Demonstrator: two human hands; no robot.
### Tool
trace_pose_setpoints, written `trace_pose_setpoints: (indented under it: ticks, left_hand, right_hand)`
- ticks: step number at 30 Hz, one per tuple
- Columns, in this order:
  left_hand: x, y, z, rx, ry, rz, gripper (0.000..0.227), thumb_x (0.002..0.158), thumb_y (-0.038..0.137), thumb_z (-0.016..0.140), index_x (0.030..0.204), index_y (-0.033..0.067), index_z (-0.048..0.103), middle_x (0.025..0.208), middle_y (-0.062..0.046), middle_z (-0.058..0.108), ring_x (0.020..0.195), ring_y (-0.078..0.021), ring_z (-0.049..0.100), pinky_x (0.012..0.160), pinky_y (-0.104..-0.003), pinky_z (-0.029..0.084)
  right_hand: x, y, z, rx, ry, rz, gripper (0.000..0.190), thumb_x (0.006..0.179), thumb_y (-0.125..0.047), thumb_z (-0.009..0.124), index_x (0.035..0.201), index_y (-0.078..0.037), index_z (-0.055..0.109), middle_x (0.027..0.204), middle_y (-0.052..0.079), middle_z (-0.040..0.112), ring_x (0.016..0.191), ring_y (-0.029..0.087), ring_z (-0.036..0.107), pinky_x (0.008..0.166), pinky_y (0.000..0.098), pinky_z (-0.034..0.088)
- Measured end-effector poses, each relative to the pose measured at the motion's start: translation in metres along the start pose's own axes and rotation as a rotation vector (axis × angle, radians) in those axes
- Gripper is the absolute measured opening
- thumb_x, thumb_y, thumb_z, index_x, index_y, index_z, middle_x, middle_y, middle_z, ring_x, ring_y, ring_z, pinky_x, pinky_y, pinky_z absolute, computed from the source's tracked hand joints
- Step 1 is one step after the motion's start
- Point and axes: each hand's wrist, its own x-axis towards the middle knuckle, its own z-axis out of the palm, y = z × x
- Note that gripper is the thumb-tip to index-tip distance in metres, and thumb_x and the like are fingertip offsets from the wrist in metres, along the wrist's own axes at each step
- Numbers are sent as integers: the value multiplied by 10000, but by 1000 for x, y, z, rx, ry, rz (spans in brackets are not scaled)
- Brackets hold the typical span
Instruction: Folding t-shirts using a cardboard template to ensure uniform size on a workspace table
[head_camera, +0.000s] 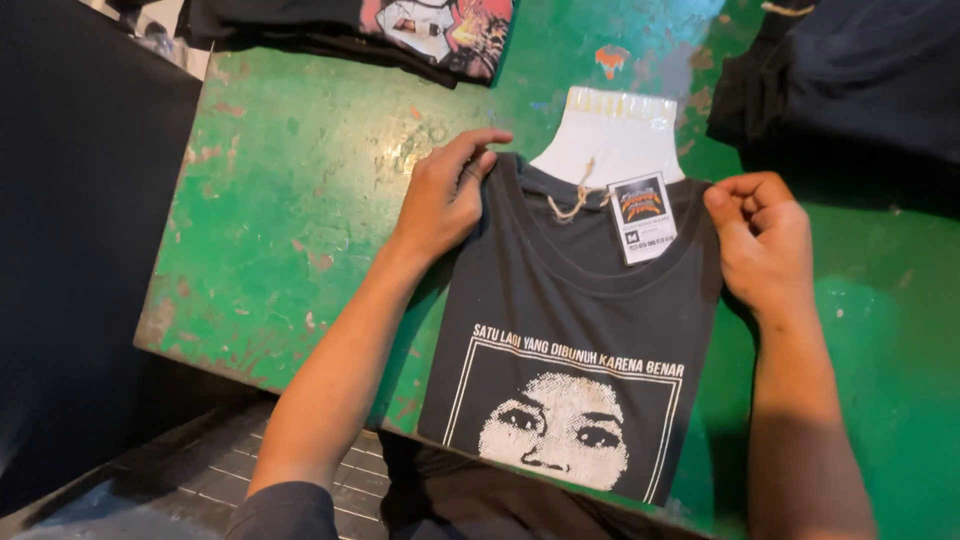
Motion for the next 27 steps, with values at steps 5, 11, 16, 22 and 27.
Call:
trace_pose_setpoints:
  ticks: [5, 11, 16, 22, 27]
  left_hand:
    - [-3, 13, -8, 72, -31, -58, 295, 1085, 276, 464, 1303, 200, 647, 1207, 4, 742, 1033, -226, 662, 1033, -351, 363]
    - [-5, 12, -4, 60, -83, -116, 300, 1041, 246, 563, 1335, 211, 610, 1210, -4, 717, 1129, -174, 643, 1073, -344, 277]
    - [-2, 10, -3, 90, -20, -61, 205, 1063, 182, 533, 1215, 173, 671, 1110, -19, 753, 981, -262, 682, 974, -377, 398]
    - [-7, 33, -6, 365, 192, 175, 228, 1058, 163, 558, 1249, 98, 665, 1238, -108, 654, 1145, -300, 615, 1022, -439, 392]
    - [-30, 55, 6, 432, 24, 190, 395, 1049, 289, 557, 1399, 106, 566, 1501, -117, 487, 1432, -325, 436, 1232, -573, 235]
  right_hand:
    - [-3, -9, -5, 13, -50, -63, 104, 1108, -174, 643, 1171, -93, 627, 876, -21, 540, 774, 55, 443, 701, 227, 369]
    - [0, -16, 4, 69, -29, 20, 131, 1079, -164, 692, 1082, -126, 567, 712, -69, 439, 637, 16, 351, 592, 220, 287]
    - [-1, -26, 11, -29, 62, 26, 228, 1117, -243, 703, 1021, -95, 559, 664, -23, 497, 587, 61, 372, 548, 291, 283]
    - [-18, -59, 6, -299, 250, -570, 112, 1124, 38, 680, 1170, 100, 599, 1136, 258, 561, 1055, 390, 556, 879, 449, 472]
    - [-42, -80, 18, -388, 116, -711, 157, 993, -31, 716, 1135, 19, 671, 1168, 198, 651, 1117, 388, 598, 1025, 491, 418]
